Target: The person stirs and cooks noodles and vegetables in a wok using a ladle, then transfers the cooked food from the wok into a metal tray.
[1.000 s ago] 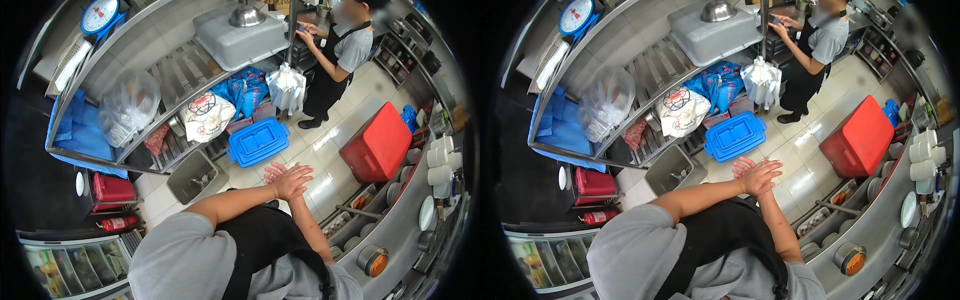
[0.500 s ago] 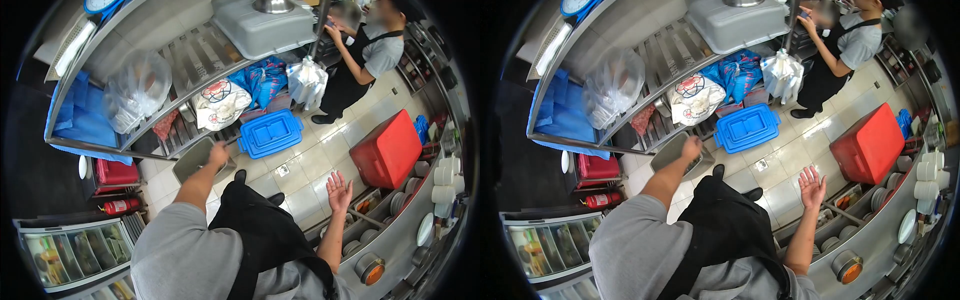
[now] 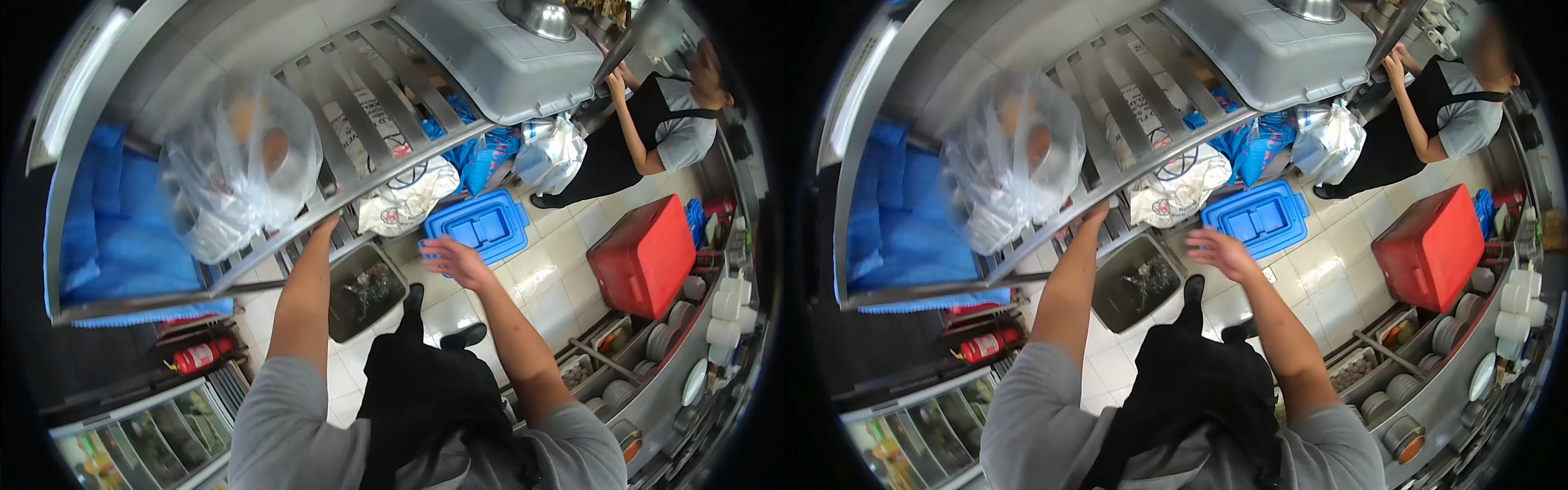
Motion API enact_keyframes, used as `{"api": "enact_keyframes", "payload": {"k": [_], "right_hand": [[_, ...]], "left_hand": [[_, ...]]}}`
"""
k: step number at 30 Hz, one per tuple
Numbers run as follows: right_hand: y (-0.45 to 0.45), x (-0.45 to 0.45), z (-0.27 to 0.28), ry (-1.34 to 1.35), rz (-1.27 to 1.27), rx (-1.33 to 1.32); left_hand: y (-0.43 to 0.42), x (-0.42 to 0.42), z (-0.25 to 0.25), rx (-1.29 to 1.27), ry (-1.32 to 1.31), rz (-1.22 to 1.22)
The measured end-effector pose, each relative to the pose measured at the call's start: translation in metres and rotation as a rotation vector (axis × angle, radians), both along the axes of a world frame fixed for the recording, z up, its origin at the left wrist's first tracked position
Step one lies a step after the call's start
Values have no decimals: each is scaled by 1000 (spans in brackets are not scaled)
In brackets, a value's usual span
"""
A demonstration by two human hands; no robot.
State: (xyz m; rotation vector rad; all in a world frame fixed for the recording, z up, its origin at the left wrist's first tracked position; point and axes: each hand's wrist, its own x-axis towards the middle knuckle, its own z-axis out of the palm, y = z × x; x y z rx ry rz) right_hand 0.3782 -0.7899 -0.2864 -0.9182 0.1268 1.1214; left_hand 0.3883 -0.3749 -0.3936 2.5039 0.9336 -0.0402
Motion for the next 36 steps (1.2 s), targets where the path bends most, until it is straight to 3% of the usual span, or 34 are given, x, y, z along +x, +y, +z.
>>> {"api": "enact_keyframes", "payload": {"k": [4, 5, 6, 7, 13, 28, 32, 34, 35, 36], "right_hand": [[175, 50, -43, -275, -1, -56], [215, 62, -59, -564, -32, -221], [248, 77, -65, -1138, -56, -383], [271, 83, -66, -1306, -117, -484], [327, 102, -61, -1171, -166, -521], [329, 130, -46, -1157, -315, -399], [329, 148, -44, -1050, -397, -496], [323, 151, -43, -1035, -760, -299], [311, 152, -43, -1042, -766, -306], [288, 151, -46, -1335, -655, -495]], "left_hand": [[27, -7, -11, -10, 2, 19], [33, -11, -10, -20, -4, 26], [39, -16, -8, -29, -13, 35], [46, -22, -11, -39, -20, 45], [64, -45, -9, -99, -76, 81], [83, -40, -20, -128, -149, 92], [84, -36, -16, -130, -164, 89], [87, -33, -14, -135, -175, 94], [87, -33, -14, -141, -179, 93], [88, -33, -14, -143, -185, 97]]}}
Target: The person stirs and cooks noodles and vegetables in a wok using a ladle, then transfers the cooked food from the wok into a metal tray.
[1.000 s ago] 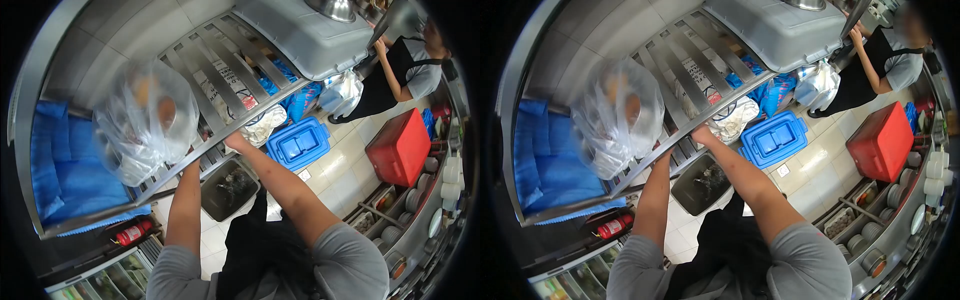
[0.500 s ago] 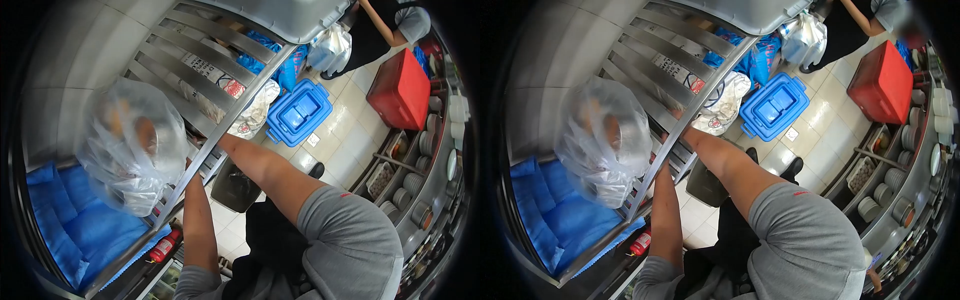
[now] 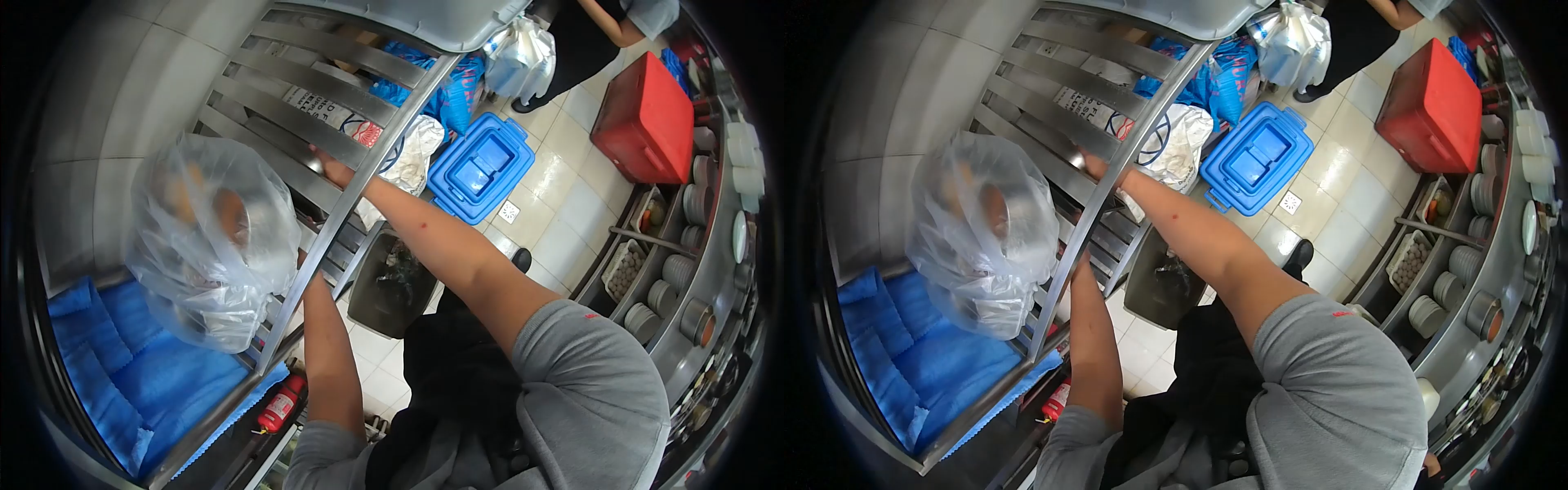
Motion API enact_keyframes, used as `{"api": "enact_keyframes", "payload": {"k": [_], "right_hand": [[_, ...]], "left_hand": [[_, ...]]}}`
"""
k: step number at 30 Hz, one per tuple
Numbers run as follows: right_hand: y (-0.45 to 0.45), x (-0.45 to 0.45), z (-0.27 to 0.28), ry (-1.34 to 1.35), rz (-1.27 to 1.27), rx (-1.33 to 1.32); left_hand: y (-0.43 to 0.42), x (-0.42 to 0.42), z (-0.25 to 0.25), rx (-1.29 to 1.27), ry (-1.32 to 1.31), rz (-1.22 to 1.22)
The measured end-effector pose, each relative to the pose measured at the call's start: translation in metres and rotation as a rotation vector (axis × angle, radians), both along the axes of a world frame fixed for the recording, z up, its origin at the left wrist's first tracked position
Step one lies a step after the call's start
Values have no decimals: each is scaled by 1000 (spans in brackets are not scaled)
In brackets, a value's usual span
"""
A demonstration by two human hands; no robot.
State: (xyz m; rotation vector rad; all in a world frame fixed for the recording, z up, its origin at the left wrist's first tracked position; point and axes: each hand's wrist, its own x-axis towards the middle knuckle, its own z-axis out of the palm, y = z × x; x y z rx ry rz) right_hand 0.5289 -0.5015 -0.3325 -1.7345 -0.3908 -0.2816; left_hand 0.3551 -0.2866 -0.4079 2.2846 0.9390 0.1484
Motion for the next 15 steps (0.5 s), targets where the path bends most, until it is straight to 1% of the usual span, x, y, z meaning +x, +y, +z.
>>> {"api": "enact_keyframes", "payload": {"k": [1, 3, 5, 7, 9, 11, 13, 14, 15], "right_hand": [[-22, -4, -2, -183, -6, -294], [-64, -46, 40, 630, 158, 742], [-97, -63, 57, 703, 118, 627], [-136, -84, 66, 784, 93, 597], [-174, -111, 62, 776, 77, 682], [-220, -147, 74, 859, 39, 775], [-269, -183, 71, 944, 7, 765], [-292, -202, 66, 956, -30, 780], [-313, -224, 66, 971, -67, 796]], "left_hand": [[1, -2, 0, -6, -5, 3], [4, -5, -1, -14, -22, 10], [4, -7, -5, -29, -42, 8], [1, -9, -8, -47, -66, 11], [-3, -11, -13, -66, -91, 10], [-8, -10, -22, -92, -124, -10], [-15, -10, -44, -159, -128, -75], [-29, -26, -38, -241, 86, -163], [-68, -36, 6, -234, 27, -149]]}}
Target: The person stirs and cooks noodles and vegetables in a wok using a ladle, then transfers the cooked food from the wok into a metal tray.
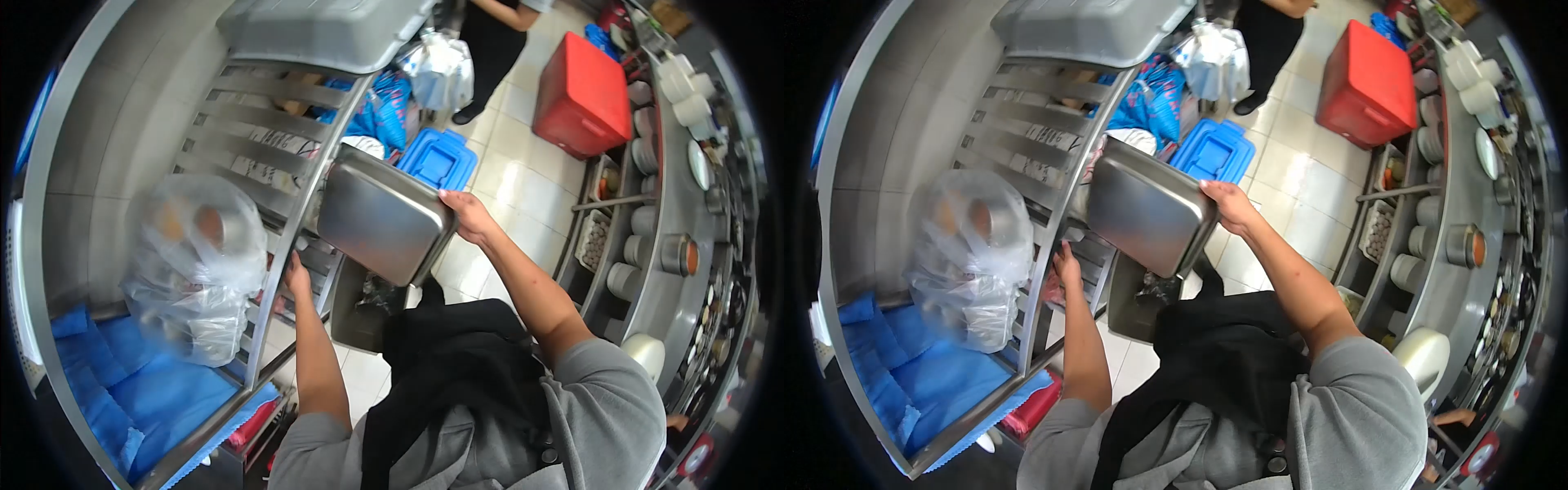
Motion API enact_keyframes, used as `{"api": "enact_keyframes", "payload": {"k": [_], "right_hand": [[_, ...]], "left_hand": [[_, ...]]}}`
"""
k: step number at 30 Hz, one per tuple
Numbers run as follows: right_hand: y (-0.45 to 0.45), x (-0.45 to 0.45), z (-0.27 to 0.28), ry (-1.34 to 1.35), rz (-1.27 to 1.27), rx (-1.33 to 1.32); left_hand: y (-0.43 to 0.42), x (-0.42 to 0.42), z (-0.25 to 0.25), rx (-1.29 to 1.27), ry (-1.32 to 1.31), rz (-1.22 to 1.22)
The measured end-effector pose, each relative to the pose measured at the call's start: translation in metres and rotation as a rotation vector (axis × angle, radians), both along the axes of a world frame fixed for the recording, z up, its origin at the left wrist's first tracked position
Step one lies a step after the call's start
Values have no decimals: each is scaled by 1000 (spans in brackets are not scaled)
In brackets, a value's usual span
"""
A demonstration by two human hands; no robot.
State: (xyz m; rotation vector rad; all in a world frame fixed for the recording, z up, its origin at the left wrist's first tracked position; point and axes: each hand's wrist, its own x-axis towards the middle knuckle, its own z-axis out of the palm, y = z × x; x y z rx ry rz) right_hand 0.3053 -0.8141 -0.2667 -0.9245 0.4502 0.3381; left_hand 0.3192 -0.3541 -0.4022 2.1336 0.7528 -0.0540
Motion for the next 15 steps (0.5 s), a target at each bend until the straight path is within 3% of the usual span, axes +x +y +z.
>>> {"api": "enact_keyframes", "payload": {"k": [1, 2, 4, 6, 9, 10, 11, 12, 13, 14, 15], "right_hand": [[-19, -23, 10, 15, -54, -34], [-37, -46, 19, 17, -87, -41], [-71, -97, 36, -20, -128, -109], [-96, -152, 59, -99, -122, -382], [-88, -247, 140, -292, -14, -769], [-75, -278, 172, -372, 73, -1140], [-60, -310, 172, -374, 74, -1165], [-44, -336, 173, -545, 101, -1457], [-30, -362, 179, -645, 129, -1590], [-17, -390, 170, -707, 128, -1685], [-7, -417, 169, -690, 186, -1757]], "left_hand": [[-45, -9, 55, 4, -57, 18], [-48, -23, 25, 66, -228, -18], [-85, -55, 10, 111, -260, -112], [-138, -84, 23, -192, -287, -222], [-228, -136, 143, -989, -56, -366], [-247, -154, 169, -1259, 10, -502], [-265, -175, 190, -1525, 69, -580], [-282, -199, 208, -1794, 139, -650], [-295, -223, 222, -1798, 152, -804], [-305, -250, 242, -1878, 234, -656], [-313, -272, 235, -1644, 231, -633]]}}
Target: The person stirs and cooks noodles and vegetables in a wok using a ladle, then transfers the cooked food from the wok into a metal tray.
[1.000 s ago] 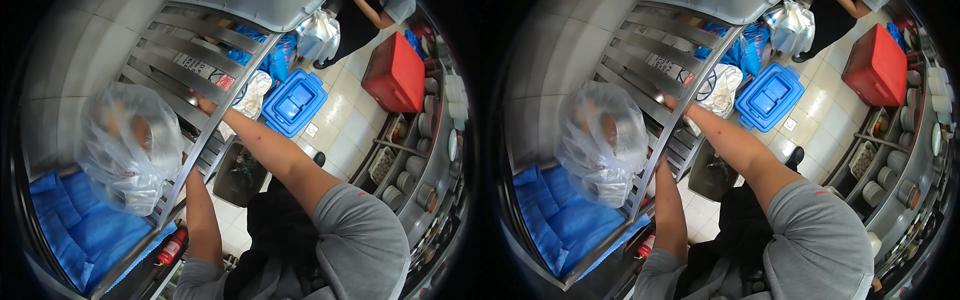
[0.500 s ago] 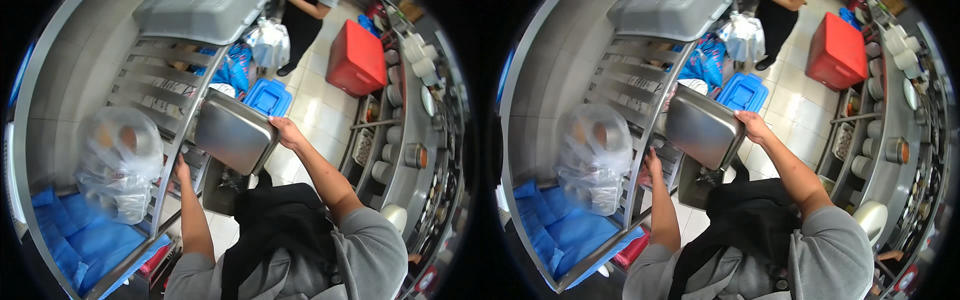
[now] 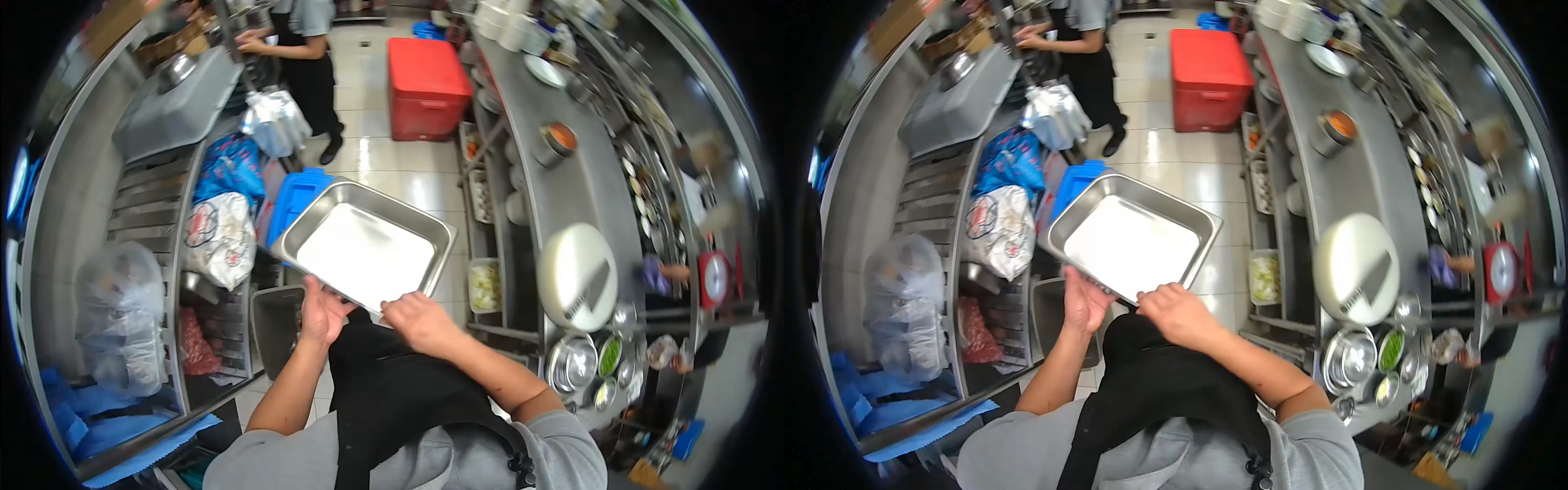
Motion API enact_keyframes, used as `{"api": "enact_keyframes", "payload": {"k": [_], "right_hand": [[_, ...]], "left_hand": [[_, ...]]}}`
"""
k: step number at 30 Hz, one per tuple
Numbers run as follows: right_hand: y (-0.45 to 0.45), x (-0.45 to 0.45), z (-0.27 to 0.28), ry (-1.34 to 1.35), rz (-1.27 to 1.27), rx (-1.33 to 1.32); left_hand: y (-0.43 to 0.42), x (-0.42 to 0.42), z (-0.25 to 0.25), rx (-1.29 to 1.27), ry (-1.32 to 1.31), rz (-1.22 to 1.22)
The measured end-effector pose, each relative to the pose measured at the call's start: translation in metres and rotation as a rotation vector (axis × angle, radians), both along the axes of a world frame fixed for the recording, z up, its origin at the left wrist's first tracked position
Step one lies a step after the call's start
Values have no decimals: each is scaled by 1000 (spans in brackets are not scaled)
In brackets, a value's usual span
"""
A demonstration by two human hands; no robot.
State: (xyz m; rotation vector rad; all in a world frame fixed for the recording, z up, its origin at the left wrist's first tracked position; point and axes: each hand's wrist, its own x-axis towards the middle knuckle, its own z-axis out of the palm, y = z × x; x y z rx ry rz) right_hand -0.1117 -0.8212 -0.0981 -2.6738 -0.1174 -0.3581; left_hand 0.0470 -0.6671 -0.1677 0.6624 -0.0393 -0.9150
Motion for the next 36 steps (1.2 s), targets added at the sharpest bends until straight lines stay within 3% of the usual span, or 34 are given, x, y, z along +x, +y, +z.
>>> {"api": "enact_keyframes", "payload": {"k": [1, 3, 7, 9, 13, 16, 17, 19, 20, 23, 26, 28, 31, 36], "right_hand": [[10, -26, -12, -33, 15, -105], [24, -73, -26, 21, -50, -98], [34, -152, 12, 50, -149, 33], [33, -191, 28, -122, -369, 73], [30, -266, 29, -446, -995, -86], [45, -308, 18, -508, -1209, 411], [51, -321, 11, -441, -1249, 459], [66, -334, -32, -605, -1221, 601], [81, -348, -26, -211, -1396, 739], [121, -373, -55, -396, -1485, 832], [161, -404, -73, -396, -1590, 887], [186, -432, -68, -364, -1483, 1610], [220, -458, -70, -596, -1481, 1717], [267, -536, -92, -740, -1444, 1744]], "left_hand": [[-3, -21, -8, 230, -64, 34], [-7, -60, -12, 288, 31, 27], [-3, -118, -22, 350, 26, 47], [0, -137, -11, 294, -92, 56], [12, -158, 11, 262, -309, -54], [19, -169, 22, 147, -392, -242], [23, -166, 11, 143, -428, -356], [27, -174, 6, 93, -418, -441], [30, -194, 19, 62, -441, -386], [42, -208, 21, 30, -476, -552], [59, -198, -34, 13, -551, -709], [64, -209, -49, 83, -537, -855], [75, -257, -45, 117, -333, -902], [68, -328, -21, 52, -372, -1156]]}}
